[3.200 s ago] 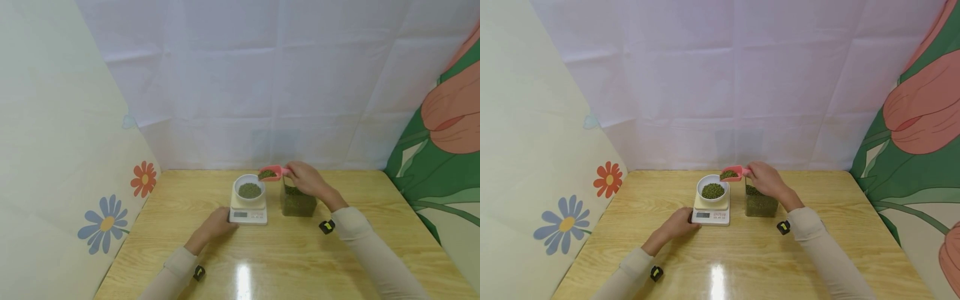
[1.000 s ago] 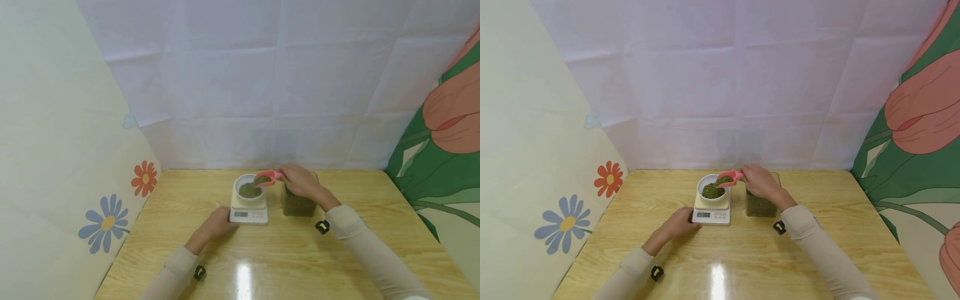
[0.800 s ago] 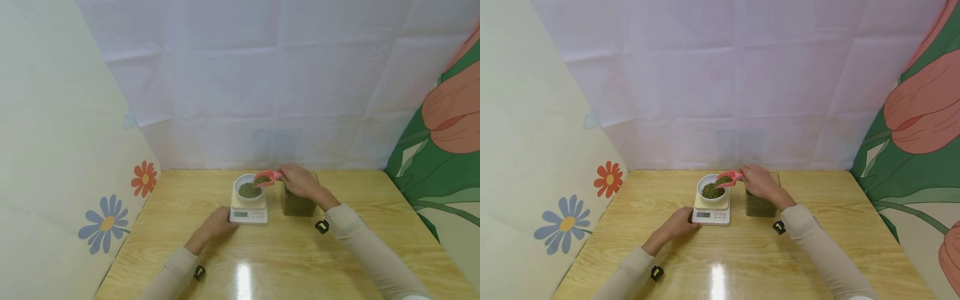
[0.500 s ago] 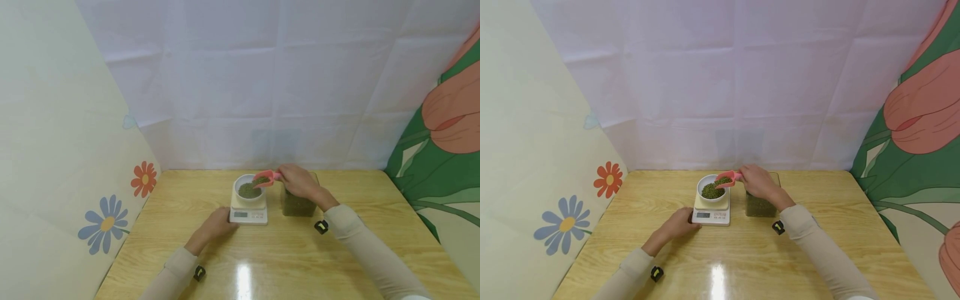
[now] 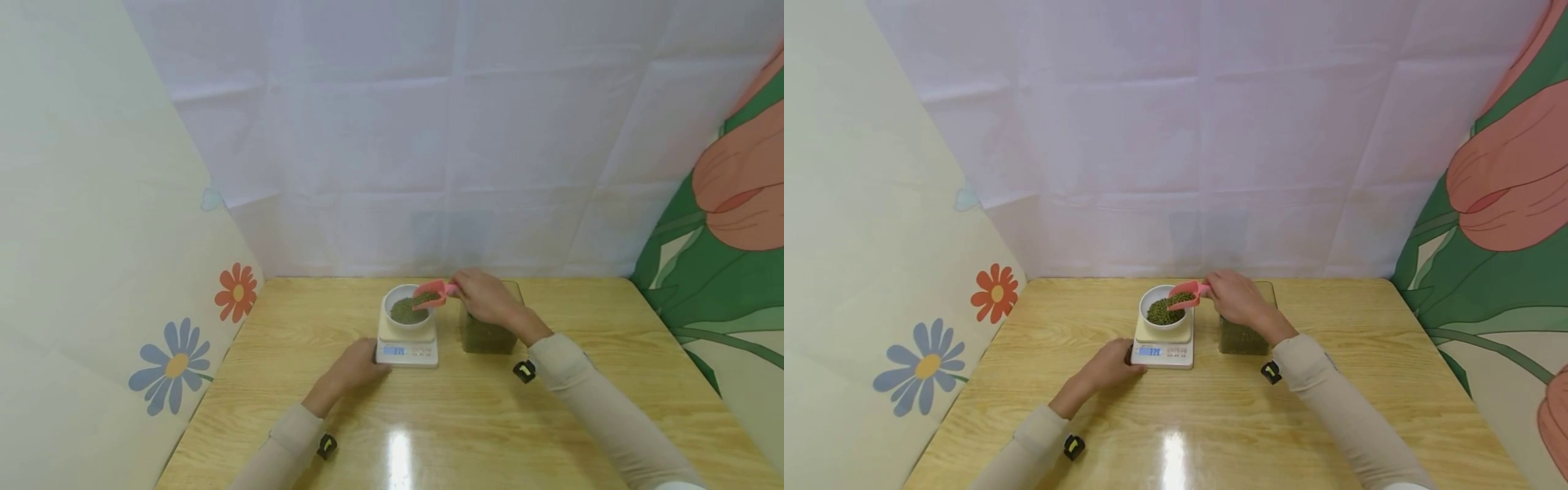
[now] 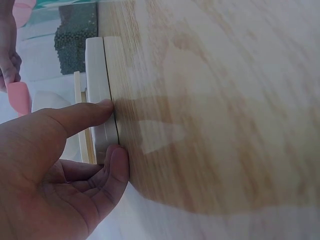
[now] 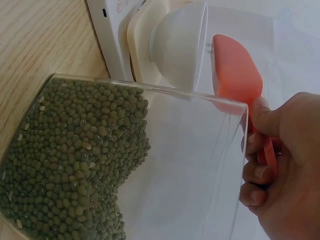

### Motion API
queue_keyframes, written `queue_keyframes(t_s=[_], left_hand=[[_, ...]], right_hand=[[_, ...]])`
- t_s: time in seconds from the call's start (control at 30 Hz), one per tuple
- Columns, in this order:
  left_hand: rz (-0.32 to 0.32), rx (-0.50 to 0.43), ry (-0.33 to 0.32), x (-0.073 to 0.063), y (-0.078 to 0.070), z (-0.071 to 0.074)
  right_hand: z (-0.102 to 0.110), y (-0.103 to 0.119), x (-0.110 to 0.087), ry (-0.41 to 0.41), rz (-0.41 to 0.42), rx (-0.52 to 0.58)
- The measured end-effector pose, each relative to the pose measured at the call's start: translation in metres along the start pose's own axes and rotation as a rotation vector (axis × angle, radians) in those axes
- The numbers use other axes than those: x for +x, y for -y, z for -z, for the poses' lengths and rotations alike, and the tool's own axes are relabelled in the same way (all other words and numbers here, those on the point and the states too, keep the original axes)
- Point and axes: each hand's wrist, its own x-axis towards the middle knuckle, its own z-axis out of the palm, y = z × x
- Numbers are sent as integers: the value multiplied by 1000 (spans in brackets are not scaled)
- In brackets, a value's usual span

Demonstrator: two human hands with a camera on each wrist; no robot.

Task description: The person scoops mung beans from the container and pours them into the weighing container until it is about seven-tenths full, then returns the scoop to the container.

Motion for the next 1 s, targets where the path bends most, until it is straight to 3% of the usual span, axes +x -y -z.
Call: queue_keyframes(t_s=[1.0], left_hand=[[23,6,0,-1,-3,0]], right_hand=[[4,3,2,9,29,-55]])
